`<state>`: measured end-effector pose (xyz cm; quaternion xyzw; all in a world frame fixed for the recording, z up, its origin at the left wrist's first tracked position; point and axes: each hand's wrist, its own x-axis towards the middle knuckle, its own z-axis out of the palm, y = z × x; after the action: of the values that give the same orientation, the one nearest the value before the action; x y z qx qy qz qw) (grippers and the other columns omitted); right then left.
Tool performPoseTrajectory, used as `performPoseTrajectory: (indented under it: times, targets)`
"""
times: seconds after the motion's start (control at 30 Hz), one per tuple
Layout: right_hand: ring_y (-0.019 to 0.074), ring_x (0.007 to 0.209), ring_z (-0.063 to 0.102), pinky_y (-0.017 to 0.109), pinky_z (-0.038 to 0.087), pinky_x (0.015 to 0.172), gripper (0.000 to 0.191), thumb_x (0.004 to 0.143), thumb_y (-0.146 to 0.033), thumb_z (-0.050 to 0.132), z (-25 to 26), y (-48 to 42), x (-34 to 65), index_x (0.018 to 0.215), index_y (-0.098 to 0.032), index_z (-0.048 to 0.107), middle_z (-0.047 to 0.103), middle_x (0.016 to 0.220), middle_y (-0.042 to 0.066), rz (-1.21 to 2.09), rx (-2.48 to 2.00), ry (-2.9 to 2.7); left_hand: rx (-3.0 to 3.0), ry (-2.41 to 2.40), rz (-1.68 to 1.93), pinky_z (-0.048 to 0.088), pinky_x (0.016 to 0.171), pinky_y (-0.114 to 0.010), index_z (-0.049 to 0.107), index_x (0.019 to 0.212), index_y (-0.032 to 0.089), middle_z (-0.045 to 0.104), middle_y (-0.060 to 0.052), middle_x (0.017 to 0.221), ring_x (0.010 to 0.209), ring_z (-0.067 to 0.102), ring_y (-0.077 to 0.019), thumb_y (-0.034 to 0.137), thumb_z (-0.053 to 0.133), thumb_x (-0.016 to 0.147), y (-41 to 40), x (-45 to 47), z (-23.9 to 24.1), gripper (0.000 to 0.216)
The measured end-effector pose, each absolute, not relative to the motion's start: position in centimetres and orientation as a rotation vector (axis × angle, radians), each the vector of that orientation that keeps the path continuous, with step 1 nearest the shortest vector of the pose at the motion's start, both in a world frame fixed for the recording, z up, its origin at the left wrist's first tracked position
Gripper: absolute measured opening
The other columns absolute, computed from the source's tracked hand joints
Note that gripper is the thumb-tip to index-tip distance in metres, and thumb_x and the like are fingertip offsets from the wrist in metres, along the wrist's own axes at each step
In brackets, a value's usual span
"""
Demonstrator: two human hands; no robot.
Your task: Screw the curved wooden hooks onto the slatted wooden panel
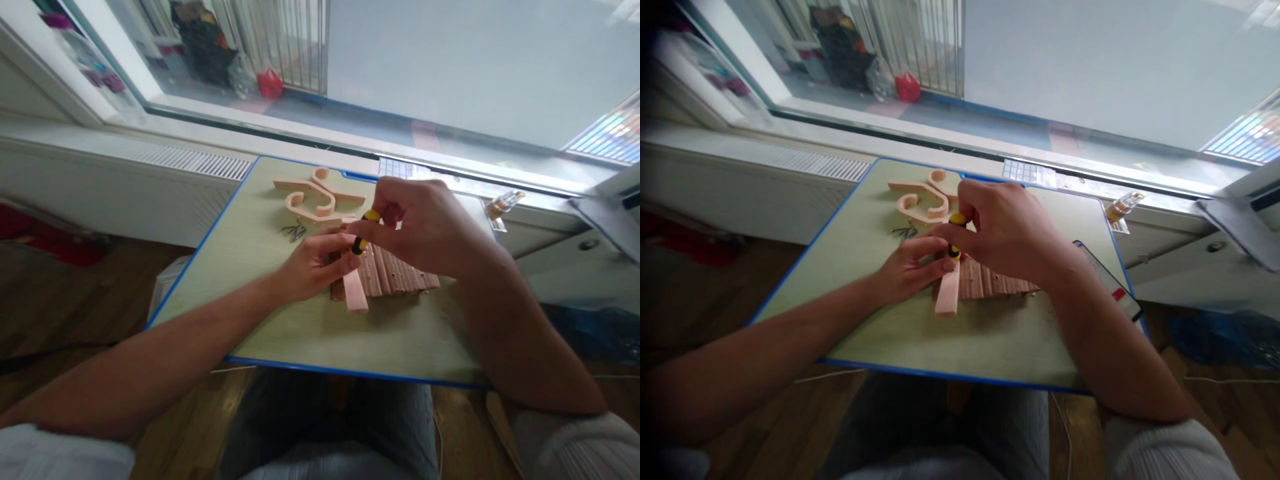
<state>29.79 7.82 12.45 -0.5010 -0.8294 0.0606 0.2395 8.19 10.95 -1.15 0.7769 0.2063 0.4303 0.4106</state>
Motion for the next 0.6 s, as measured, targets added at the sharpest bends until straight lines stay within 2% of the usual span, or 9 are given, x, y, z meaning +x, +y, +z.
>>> performPoseTrajectory:
  times: [0.1,0.17,0.27,0.33,0.4,0.5,0.6]
  targets:
    - [0.0114,0.062,0.043,0.033,0.029,0.063,0.04,0.094,-0.054,0.08,12.2,8.0,29.4,0.076,-0.022,0.064,0.061,0.067,-0.003,0.147,-1.371,-2.252,1.955,0.534,1.084,0.055,0.087,-0.034,0.082,0.097,0.018,0.074,-0.006,0.098,0.094,0.067,-0.02,0.044,0.08,0.104,10.9,8.2,-1.0,0.026]
    - [0.0117,0.062,0.045,0.033,0.029,0.063,0.04,0.094,-0.056,0.079,12.3,8.0,29.5,0.078,-0.022,0.066,0.063,0.069,-0.002,0.163,-1.378,-2.266,1.941,0.532,1.086,0.056,0.088,-0.035,0.082,0.099,0.018,0.076,-0.007,0.1,0.096,0.068,-0.0207,0.044,0.08,0.104,10.9,8.3,-1.0,0.027]
    - [0.0136,0.067,0.056,0.033,0.036,0.066,0.037,0.096,-0.057,0.078,12.8,7.8,30.0,0.095,-0.02,0.076,0.072,0.078,0.0,0.285,-1.356,-2.294,1.923,0.509,1.083,0.058,0.095,-0.037,0.085,0.112,0.02,0.078,-0.009,0.113,0.104,0.071,-0.0227,0.044,0.079,0.105,10.9,8.3,-1.1,0.026]
    - [0.0153,0.073,0.064,0.032,0.043,0.069,0.033,0.097,-0.05,0.077,13.1,7.6,30.4,0.11,-0.02,0.081,0.078,0.088,0.003,0.391,-1.283,-2.333,1.916,0.488,1.075,0.057,0.099,-0.038,0.085,0.117,0.021,0.078,-0.01,0.117,0.109,0.071,-0.0234,0.042,0.078,0.106,10.9,8.3,-1.1,0.025]
    - [0.0163,0.077,0.068,0.032,0.047,0.073,0.029,0.098,-0.04,0.074,13.3,7.4,30.7,0.117,-0.02,0.083,0.081,0.096,0.004,0.444,-1.208,-2.369,1.92,0.48,1.063,0.057,0.102,-0.039,0.085,0.117,0.021,0.077,-0.01,0.117,0.112,0.071,-0.0242,0.041,0.076,0.106,10.9,8.3,-1.0,0.024]
    - [0.0168,0.078,0.068,0.032,0.046,0.073,0.023,0.097,-0.035,0.073,13.4,7.4,30.7,0.111,-0.021,0.084,0.082,0.096,0.004,0.403,-1.224,-2.382,1.942,0.498,1.04,0.057,0.101,-0.04,0.084,0.112,0.02,0.077,-0.01,0.115,0.113,0.07,-0.0251,0.043,0.075,0.107,10.9,8.2,-0.9,0.025]
    - [0.0163,0.073,0.063,0.032,0.039,0.069,0.024,0.096,-0.045,0.076,13.1,7.6,30.3,0.098,-0.022,0.081,0.078,0.086,0.003,0.296,-1.364,-2.352,1.953,0.515,1.039,0.057,0.097,-0.039,0.083,0.112,0.02,0.076,-0.01,0.113,0.108,0.071,-0.0244,0.045,0.076,0.106,10.8,8.2,-0.9,0.027]
